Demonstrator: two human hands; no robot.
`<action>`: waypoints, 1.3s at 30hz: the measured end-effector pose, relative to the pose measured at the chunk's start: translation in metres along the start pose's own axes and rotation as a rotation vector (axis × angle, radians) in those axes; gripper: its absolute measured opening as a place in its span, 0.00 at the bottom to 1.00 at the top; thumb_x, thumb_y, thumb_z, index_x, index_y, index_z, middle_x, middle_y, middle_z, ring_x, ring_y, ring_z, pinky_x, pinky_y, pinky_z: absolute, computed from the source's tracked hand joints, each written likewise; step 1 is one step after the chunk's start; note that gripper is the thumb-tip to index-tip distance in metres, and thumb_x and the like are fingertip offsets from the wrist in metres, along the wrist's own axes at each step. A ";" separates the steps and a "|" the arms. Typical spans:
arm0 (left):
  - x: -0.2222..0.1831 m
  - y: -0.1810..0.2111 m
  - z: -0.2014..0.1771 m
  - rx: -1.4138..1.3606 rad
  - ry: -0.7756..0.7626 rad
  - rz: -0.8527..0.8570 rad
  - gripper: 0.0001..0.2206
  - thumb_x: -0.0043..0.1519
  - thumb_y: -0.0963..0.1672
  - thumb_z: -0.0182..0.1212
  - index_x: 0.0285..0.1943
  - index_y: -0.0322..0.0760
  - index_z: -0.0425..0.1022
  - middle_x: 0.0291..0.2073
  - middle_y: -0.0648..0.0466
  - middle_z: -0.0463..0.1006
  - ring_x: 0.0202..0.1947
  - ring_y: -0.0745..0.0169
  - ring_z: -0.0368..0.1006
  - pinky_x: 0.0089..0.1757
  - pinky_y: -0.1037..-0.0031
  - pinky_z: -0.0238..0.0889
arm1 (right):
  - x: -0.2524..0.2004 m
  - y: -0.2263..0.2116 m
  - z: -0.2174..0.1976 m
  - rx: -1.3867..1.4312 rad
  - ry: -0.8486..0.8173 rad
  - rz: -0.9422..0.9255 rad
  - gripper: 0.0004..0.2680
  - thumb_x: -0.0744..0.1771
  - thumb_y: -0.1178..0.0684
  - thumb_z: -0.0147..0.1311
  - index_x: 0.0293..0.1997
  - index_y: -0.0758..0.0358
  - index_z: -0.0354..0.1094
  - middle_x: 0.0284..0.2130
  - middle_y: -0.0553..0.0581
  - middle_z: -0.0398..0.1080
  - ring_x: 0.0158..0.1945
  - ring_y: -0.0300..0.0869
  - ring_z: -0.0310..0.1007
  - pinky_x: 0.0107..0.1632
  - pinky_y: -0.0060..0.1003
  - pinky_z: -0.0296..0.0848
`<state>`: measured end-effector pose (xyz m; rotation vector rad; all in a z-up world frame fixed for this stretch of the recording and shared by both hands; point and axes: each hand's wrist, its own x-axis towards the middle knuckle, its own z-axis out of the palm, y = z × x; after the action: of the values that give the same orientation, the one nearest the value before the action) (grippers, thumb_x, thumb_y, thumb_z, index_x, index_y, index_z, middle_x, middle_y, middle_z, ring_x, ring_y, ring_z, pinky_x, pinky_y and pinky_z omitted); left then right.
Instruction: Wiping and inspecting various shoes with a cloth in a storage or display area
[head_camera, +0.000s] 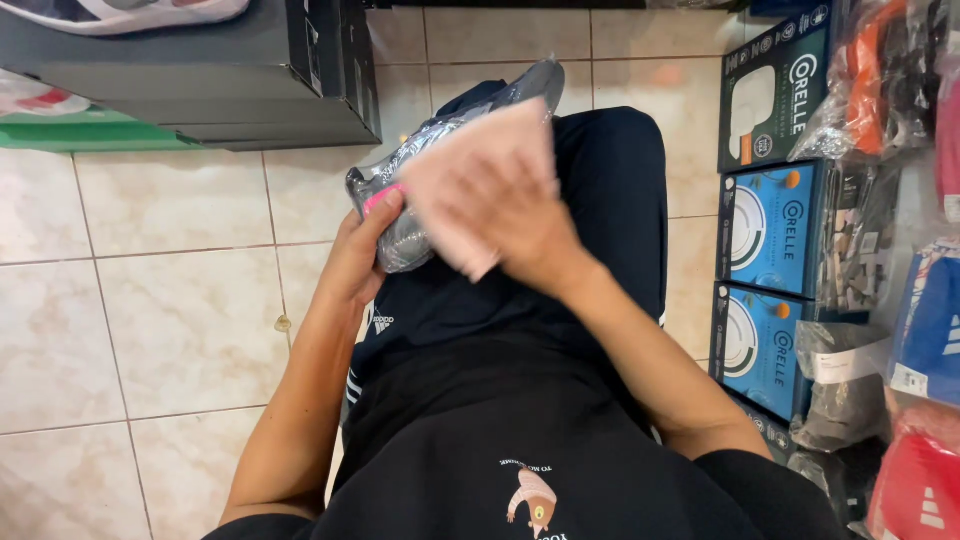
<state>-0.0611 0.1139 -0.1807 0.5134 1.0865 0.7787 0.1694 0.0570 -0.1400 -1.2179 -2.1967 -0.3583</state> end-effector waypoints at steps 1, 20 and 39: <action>-0.002 0.004 0.003 -0.002 0.002 0.000 0.21 0.59 0.48 0.72 0.54 0.31 0.74 0.40 0.42 0.80 0.41 0.49 0.81 0.41 0.56 0.78 | -0.005 0.018 -0.007 0.002 -0.001 -0.002 0.15 0.74 0.50 0.35 0.65 0.45 0.70 0.66 0.55 0.67 0.71 0.52 0.62 0.73 0.61 0.49; -0.019 0.020 0.006 0.378 -0.480 0.400 0.28 0.64 0.45 0.65 0.73 0.39 0.62 0.60 0.49 0.74 0.60 0.58 0.68 0.58 0.60 0.65 | -0.012 -0.003 -0.014 0.109 -0.116 0.442 0.20 0.71 0.43 0.35 0.73 0.46 0.60 0.71 0.57 0.55 0.75 0.59 0.43 0.71 0.70 0.25; -0.031 -0.014 0.009 1.110 -0.329 1.246 0.34 0.52 0.51 0.78 0.64 0.38 0.65 0.64 0.42 0.69 0.66 0.28 0.63 0.62 0.43 0.55 | -0.037 0.015 -0.029 0.643 0.047 0.452 0.24 0.70 0.32 0.38 0.57 0.63 0.71 0.55 0.64 0.72 0.64 0.63 0.67 0.70 0.61 0.56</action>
<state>-0.0567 0.0809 -0.1691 2.3084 0.7168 1.0097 0.2079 0.0258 -0.1403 -1.2490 -1.7127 0.4645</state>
